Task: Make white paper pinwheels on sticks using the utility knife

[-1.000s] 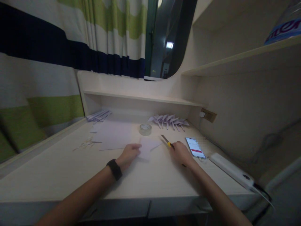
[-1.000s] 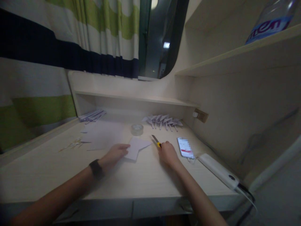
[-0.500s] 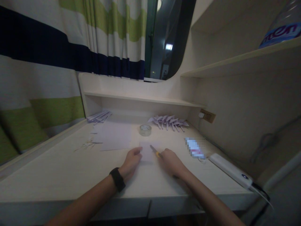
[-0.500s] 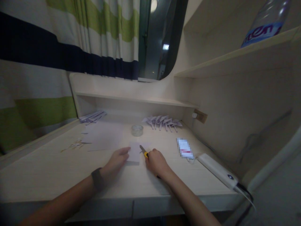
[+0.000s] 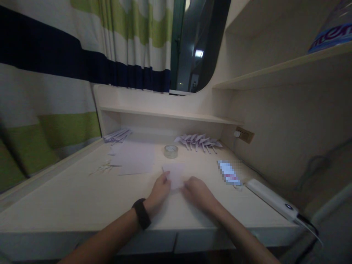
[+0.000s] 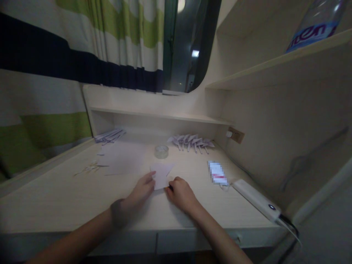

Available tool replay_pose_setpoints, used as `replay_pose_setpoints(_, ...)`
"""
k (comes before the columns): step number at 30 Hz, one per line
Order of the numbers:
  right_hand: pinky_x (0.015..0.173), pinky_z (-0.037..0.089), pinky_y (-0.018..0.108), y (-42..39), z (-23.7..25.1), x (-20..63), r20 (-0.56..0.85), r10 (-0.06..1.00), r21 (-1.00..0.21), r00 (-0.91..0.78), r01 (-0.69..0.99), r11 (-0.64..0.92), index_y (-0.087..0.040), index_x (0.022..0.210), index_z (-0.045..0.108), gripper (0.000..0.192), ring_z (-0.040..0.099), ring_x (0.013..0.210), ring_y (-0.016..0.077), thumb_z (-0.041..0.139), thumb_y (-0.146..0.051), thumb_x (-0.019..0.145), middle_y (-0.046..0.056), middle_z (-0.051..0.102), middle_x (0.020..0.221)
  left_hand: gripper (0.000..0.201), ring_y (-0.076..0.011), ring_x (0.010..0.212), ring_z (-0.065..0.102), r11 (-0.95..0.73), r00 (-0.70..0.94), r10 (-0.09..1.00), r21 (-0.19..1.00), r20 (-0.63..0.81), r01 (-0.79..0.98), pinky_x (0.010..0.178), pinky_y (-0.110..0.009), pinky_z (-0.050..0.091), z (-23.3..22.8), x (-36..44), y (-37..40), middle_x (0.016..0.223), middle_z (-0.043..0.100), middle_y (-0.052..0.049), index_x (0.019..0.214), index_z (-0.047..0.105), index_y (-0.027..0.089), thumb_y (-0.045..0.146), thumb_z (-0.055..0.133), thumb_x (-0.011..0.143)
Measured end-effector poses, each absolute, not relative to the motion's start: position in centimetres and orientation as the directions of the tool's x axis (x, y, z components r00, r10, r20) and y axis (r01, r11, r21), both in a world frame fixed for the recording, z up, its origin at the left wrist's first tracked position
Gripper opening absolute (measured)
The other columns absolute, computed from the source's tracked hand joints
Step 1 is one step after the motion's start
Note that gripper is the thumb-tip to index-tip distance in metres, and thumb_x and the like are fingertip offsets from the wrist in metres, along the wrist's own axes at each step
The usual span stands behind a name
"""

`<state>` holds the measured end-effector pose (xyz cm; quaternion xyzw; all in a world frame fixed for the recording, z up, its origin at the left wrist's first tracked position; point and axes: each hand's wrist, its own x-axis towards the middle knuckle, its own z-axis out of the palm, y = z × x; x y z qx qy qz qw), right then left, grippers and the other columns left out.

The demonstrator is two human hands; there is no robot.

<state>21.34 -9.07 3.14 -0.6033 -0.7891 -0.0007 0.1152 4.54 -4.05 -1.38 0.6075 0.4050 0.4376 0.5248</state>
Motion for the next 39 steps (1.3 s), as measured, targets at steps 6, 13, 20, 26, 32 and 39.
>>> replay_pose_setpoints(6, 0.072, 0.037, 0.025, -8.5, 3.2, 23.9, 0.188, 0.903, -0.196, -0.386, 0.886, 0.419, -0.016, 0.078, 0.067, 0.017, 0.058, 0.08, 0.0177, 0.05, -0.016, 0.082, 0.007, 0.065, 0.082, 0.043, -0.0204, 0.067, 0.064, -0.353, 0.558, 0.823, 0.862, 0.102, 0.364, 0.068, -0.033, 0.049, -0.4, 1.3, -6.3, 0.079, 0.069, -0.007, 0.121, 0.056, 0.018, 0.028, 0.056, 0.08)
replay_pose_setpoints(13, 0.08, 0.039, 0.027, -8.0, 2.8, 25.0, 0.215, 0.865, -0.245, -0.454, 0.832, 0.498, -0.016, 0.09, 0.068, 0.021, 0.057, 0.086, 0.0182, 0.05, -0.011, 0.08, 0.008, 0.066, 0.088, 0.04, -0.0291, 0.134, 0.03, -0.856, 0.786, 0.502, 0.335, 0.361, 0.394, 0.11, -0.048, 0.01, 2.7, 0.7, -3.3, 0.136, 0.05, -0.008, 0.128, 0.054, 0.026, 0.037, 0.045, 0.09)
replay_pose_setpoints(20, 0.08, 0.041, 0.028, -8.1, 1.9, 25.5, 0.242, 0.887, -0.27, -0.392, 0.851, 0.45, -0.017, 0.098, 0.068, 0.021, 0.057, 0.089, 0.0191, 0.054, -0.019, 0.083, 0.009, 0.065, 0.094, 0.048, -0.0323, 0.139, 0.018, -0.784, 0.769, 0.601, 0.35, 0.218, 0.513, 0.109, -0.053, 0.006, -0.1, 0.8, -0.6, 0.148, 0.034, -0.005, 0.136, 0.043, 0.032, 0.05, 0.032, 0.093)
replay_pose_setpoints(26, 0.077, 0.042, 0.027, -9.0, 2.1, 25.7, 0.226, 0.898, -0.31, -0.378, 0.846, 0.434, -0.018, 0.096, 0.069, 0.019, 0.058, 0.085, 0.0176, 0.057, -0.017, 0.081, 0.007, 0.065, 0.09, 0.057, -0.0338, 0.136, 0.026, -0.654, 0.599, 0.756, 0.305, 0.263, 0.692, 0.109, -0.047, 0.012, -0.5, 1.0, -1.5, 0.143, 0.042, -0.01, 0.134, 0.049, 0.024, 0.057, 0.032, 0.09)
replay_pose_setpoints(32, 0.074, 0.043, 0.027, -9.3, 2.3, 25.5, 0.239, 0.886, -0.342, -0.396, 0.82, 0.459, -0.019, 0.096, 0.07, 0.019, 0.059, 0.082, 0.0174, 0.058, -0.018, 0.081, 0.006, 0.066, 0.09, 0.074, -0.0437, 0.13, 0.031, -0.581, 0.544, 0.798, 0.093, 0.259, 0.809, 0.101, -0.055, 0.023, -0.3, 1.3, -2.6, 0.142, 0.04, -0.016, 0.137, 0.045, 0.023, 0.07, 0.022, 0.084)
replay_pose_setpoints(39, 0.07, 0.044, 0.026, -9.7, 3.4, 25.8, 0.23, 0.885, -0.385, -0.406, 0.797, 0.466, -0.02, 0.091, 0.071, 0.017, 0.059, 0.078, 0.0169, 0.059, -0.015, 0.079, 0.005, 0.067, 0.086, 0.074, -0.0436, 0.131, 0.028, -0.578, 0.541, 0.79, 0.054, 0.288, 0.814, 0.102, -0.058, 0.02, -0.3, 1.4, -2.8, 0.14, 0.042, -0.019, 0.136, 0.046, 0.021, 0.069, 0.021, 0.085)
